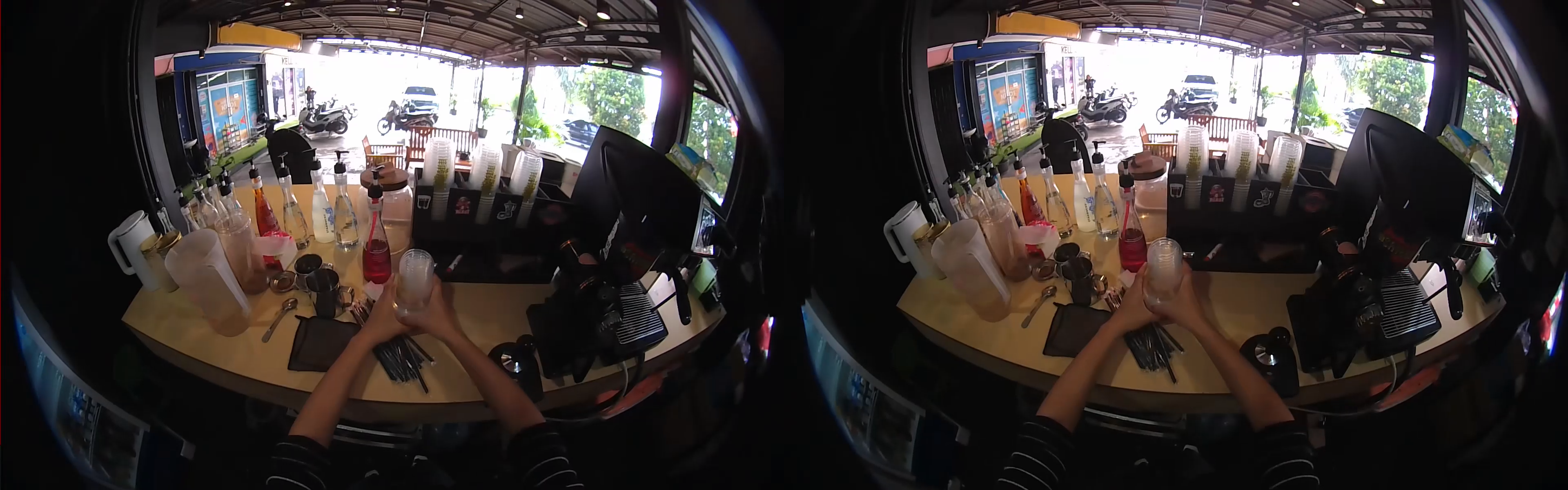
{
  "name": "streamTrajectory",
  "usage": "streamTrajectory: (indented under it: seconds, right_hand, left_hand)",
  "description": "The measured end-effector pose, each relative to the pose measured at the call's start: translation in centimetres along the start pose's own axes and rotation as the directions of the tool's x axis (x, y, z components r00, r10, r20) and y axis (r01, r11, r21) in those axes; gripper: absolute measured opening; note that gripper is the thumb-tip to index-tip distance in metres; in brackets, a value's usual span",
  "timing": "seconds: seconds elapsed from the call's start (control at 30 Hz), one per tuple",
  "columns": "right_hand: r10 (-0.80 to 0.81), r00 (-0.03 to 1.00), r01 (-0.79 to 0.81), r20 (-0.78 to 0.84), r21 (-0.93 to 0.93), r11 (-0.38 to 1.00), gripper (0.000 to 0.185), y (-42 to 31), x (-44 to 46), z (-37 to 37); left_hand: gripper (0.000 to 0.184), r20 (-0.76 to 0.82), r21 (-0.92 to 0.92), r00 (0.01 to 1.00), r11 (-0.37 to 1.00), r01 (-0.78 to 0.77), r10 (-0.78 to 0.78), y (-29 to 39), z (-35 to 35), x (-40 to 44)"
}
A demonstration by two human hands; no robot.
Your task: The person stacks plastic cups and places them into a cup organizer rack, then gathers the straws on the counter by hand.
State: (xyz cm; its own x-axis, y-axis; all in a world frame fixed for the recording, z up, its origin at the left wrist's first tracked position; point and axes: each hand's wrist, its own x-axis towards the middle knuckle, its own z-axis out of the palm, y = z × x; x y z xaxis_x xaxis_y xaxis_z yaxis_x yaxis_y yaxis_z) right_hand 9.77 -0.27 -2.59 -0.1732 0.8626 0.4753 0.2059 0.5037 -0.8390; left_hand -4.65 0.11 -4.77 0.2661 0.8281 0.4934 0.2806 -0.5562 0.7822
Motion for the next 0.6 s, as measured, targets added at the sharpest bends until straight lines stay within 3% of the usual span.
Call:
streamTrajectory:
  seconds: [0.07, 0.13, 0.23, 0.33, 0.4, 0.47, 0.6]
  right_hand:
    - [-0.016, 0.998, 0.018, -0.055, 0.034, 0.999, 0.096, -1.7, -0.4, 0.2]
    - [0.065, 0.995, -0.068, 0.072, 0.036, 0.997, 0.087, -2.8, -0.6, -0.4]
    - [0.079, 0.995, -0.083, 0.057, 0.068, 0.994, 0.081, -1.6, -0.3, -0.3]
    - [0.041, 0.999, -0.042, -0.023, -0.050, 0.998, 0.081, 0.8, -0.3, 0.0]
    - [0.026, 0.999, -0.027, -0.045, -0.034, 0.999, 0.081, 1.4, -0.6, 0.1]
    - [0.009, 0.998, -0.009, -0.069, -0.007, 1.000, 0.081, 1.1, -0.6, 0.7]
    - [0.015, 0.993, -0.012, -0.115, 0.026, 1.000, 0.086, 1.9, -0.6, 0.9]
  left_hand:
    - [0.119, -0.051, 0.027, 0.999, 1.000, -0.013, 0.014, -1.3, 0.6, 0.3]
    - [0.116, -0.078, 0.050, 0.996, 0.998, -0.036, 0.040, -2.2, 0.8, 0.4]
    - [0.112, -0.053, 0.083, 0.998, 0.996, -0.018, 0.022, -1.5, 0.5, 0.5]
    - [0.111, -0.021, 0.084, 0.999, 0.996, 0.029, -0.027, -0.6, 0.1, 0.2]
    - [0.110, -0.025, 0.075, 0.999, 0.996, 0.048, -0.046, -0.9, 0.2, 0.2]
    - [0.113, -0.035, 0.264, 0.997, 0.963, -0.051, 0.063, -1.9, 0.3, 0.3]
    - [0.112, 0.010, 0.302, 0.992, 0.946, -0.120, 0.122, -1.6, 0.1, 0.2]
